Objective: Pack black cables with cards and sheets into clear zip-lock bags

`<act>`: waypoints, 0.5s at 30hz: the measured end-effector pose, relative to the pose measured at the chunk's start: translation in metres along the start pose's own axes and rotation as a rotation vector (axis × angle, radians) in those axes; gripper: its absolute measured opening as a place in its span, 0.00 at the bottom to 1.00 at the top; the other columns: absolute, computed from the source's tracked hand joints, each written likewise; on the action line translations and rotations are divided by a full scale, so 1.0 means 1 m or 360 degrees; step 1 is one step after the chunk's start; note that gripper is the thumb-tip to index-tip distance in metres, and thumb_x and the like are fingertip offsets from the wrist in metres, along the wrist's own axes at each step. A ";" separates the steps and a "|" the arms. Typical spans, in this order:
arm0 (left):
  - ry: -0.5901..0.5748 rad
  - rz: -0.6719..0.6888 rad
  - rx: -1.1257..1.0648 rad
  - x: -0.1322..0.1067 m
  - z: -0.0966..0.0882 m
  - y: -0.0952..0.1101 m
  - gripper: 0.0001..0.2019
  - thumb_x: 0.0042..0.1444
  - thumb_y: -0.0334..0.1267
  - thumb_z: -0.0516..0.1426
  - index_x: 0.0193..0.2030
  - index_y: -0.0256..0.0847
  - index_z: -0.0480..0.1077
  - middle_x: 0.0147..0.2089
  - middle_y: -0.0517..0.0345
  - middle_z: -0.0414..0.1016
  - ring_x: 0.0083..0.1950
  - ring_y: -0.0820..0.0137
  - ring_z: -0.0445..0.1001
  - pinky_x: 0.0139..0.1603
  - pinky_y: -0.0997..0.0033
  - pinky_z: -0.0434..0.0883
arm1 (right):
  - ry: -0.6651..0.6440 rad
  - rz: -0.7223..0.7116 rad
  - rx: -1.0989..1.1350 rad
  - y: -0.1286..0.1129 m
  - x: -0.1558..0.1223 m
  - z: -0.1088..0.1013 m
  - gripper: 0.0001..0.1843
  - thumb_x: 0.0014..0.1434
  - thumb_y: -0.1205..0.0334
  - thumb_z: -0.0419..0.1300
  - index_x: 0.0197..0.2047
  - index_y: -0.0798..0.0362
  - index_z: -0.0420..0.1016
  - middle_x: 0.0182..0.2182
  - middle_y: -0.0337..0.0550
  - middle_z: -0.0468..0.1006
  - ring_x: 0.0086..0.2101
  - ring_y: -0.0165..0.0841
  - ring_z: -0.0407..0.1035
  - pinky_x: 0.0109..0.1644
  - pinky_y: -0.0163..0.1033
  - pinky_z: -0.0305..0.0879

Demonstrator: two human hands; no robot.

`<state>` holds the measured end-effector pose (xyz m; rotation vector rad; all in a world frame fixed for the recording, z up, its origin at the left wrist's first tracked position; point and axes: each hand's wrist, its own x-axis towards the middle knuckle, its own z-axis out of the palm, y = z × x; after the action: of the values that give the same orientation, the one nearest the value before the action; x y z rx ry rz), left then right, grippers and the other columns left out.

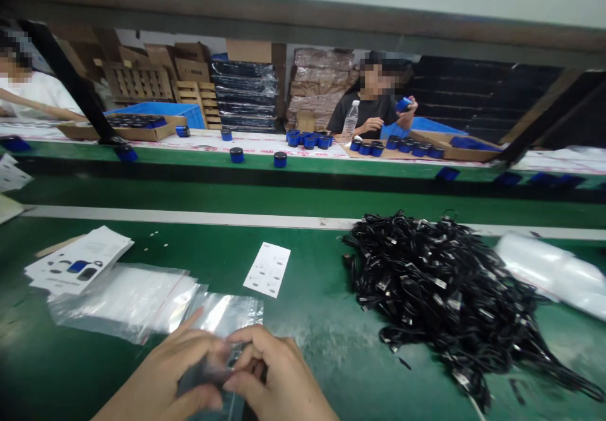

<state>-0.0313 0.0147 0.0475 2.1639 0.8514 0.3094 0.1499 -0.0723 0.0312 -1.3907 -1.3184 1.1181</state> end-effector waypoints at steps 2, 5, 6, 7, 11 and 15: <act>-0.0144 -0.0043 0.0091 0.012 -0.002 0.011 0.04 0.52 0.37 0.58 0.28 0.45 0.73 0.29 0.66 0.77 0.35 0.69 0.76 0.47 0.70 0.68 | 0.0009 -0.0012 0.0081 -0.002 -0.005 -0.004 0.16 0.52 0.69 0.61 0.46 0.52 0.71 0.30 0.37 0.77 0.30 0.30 0.69 0.36 0.32 0.65; -0.0064 -0.0114 0.0098 0.017 -0.004 0.017 0.09 0.56 0.41 0.55 0.27 0.43 0.70 0.28 0.66 0.73 0.30 0.72 0.73 0.32 0.77 0.66 | 0.0012 0.0017 -0.0016 -0.001 -0.008 -0.008 0.10 0.52 0.70 0.61 0.39 0.54 0.76 0.30 0.40 0.76 0.30 0.30 0.69 0.35 0.31 0.64; -0.0052 -0.0108 0.0091 0.017 -0.004 0.016 0.10 0.56 0.42 0.54 0.27 0.43 0.70 0.27 0.66 0.72 0.30 0.73 0.73 0.32 0.77 0.65 | -0.0014 0.0012 -0.0072 0.000 -0.008 -0.007 0.07 0.52 0.71 0.61 0.36 0.54 0.77 0.29 0.39 0.75 0.30 0.30 0.69 0.35 0.30 0.63; -0.0057 -0.0109 0.0077 0.017 -0.003 0.014 0.11 0.56 0.43 0.54 0.26 0.43 0.69 0.27 0.66 0.72 0.30 0.72 0.73 0.33 0.77 0.65 | -0.0031 0.0003 -0.0112 0.001 -0.008 -0.006 0.05 0.52 0.71 0.61 0.32 0.55 0.78 0.27 0.38 0.74 0.29 0.29 0.68 0.34 0.30 0.62; 0.0214 -0.0045 0.0136 0.016 0.002 0.000 0.09 0.57 0.44 0.53 0.30 0.47 0.71 0.32 0.63 0.75 0.43 0.65 0.74 0.43 0.71 0.67 | 0.0081 0.0056 -0.0104 0.007 -0.003 0.004 0.08 0.55 0.68 0.58 0.24 0.55 0.73 0.22 0.36 0.70 0.26 0.29 0.66 0.31 0.30 0.59; 0.0791 0.0090 0.0324 0.009 0.009 -0.006 0.08 0.55 0.44 0.56 0.39 0.49 0.72 0.42 0.59 0.76 0.44 0.64 0.74 0.45 0.69 0.70 | 0.0320 0.0054 -0.0251 0.012 0.004 0.010 0.10 0.57 0.63 0.57 0.24 0.54 0.70 0.20 0.34 0.67 0.23 0.27 0.62 0.29 0.30 0.56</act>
<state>-0.0234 0.0180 0.0365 2.3397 1.1331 0.8461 0.1425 -0.0684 0.0178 -1.6018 -1.2623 0.8851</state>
